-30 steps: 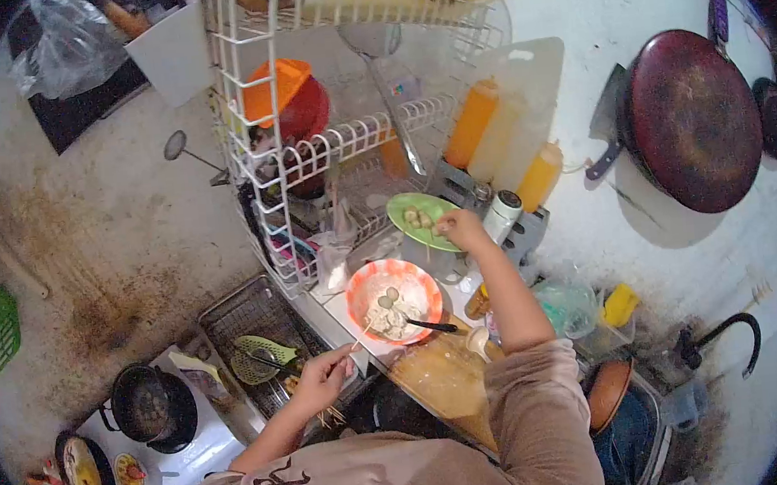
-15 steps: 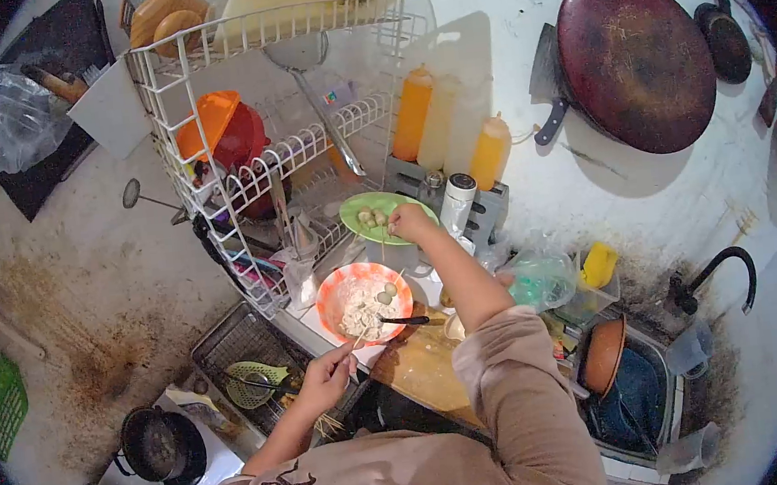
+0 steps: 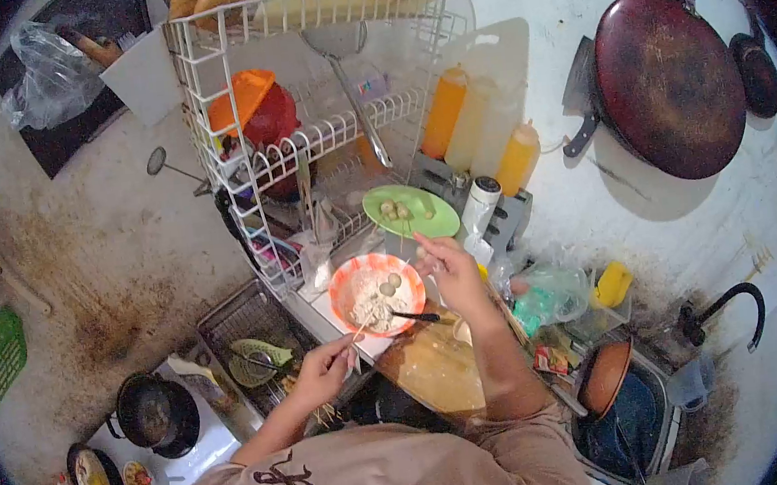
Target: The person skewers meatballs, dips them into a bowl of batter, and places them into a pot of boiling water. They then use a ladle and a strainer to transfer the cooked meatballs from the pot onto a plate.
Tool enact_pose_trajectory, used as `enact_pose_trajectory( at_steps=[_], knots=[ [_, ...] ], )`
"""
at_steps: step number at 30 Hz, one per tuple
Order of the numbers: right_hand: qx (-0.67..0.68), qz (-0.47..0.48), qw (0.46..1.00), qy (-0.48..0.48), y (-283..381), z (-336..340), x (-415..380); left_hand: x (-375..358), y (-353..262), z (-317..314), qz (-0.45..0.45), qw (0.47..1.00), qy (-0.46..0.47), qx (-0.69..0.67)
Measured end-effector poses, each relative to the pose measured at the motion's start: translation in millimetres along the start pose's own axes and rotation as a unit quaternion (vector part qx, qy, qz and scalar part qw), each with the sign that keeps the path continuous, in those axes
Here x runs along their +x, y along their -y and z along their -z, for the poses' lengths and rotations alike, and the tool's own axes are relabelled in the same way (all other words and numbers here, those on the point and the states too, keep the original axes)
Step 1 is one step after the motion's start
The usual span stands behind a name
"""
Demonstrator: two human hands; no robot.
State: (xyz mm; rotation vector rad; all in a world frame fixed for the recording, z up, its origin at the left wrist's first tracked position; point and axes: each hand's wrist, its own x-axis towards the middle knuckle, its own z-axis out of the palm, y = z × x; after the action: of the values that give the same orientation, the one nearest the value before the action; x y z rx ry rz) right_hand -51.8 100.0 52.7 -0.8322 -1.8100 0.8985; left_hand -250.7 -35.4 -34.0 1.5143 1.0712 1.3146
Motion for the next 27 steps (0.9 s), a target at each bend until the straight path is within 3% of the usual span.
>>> enact_pose_trajectory(
  at_steps=[2, 6, 9, 27],
  knots=[
    [0.053, 0.027, 0.998, -0.012, 5.4, -5.3, -25.0, -1.4, -0.3, -4.6, -0.014, 1.000, 0.009, 0.019],
    [0.103, 0.048, 0.985, -0.127, 15.0, -2.1, -43.4, -1.1, -11.1, -13.7, -0.037, 0.998, 0.042, 0.039],
    [0.082, 0.052, 0.984, -0.147, 18.6, 9.9, -46.8, -3.7, -10.9, -21.6, -0.034, 0.998, 0.049, 0.028],
    [-0.028, 0.092, 0.987, -0.126, 29.6, 34.8, -81.7, -13.7, -30.7, -45.5, -0.118, 0.982, 0.063, 0.135]
  ],
)
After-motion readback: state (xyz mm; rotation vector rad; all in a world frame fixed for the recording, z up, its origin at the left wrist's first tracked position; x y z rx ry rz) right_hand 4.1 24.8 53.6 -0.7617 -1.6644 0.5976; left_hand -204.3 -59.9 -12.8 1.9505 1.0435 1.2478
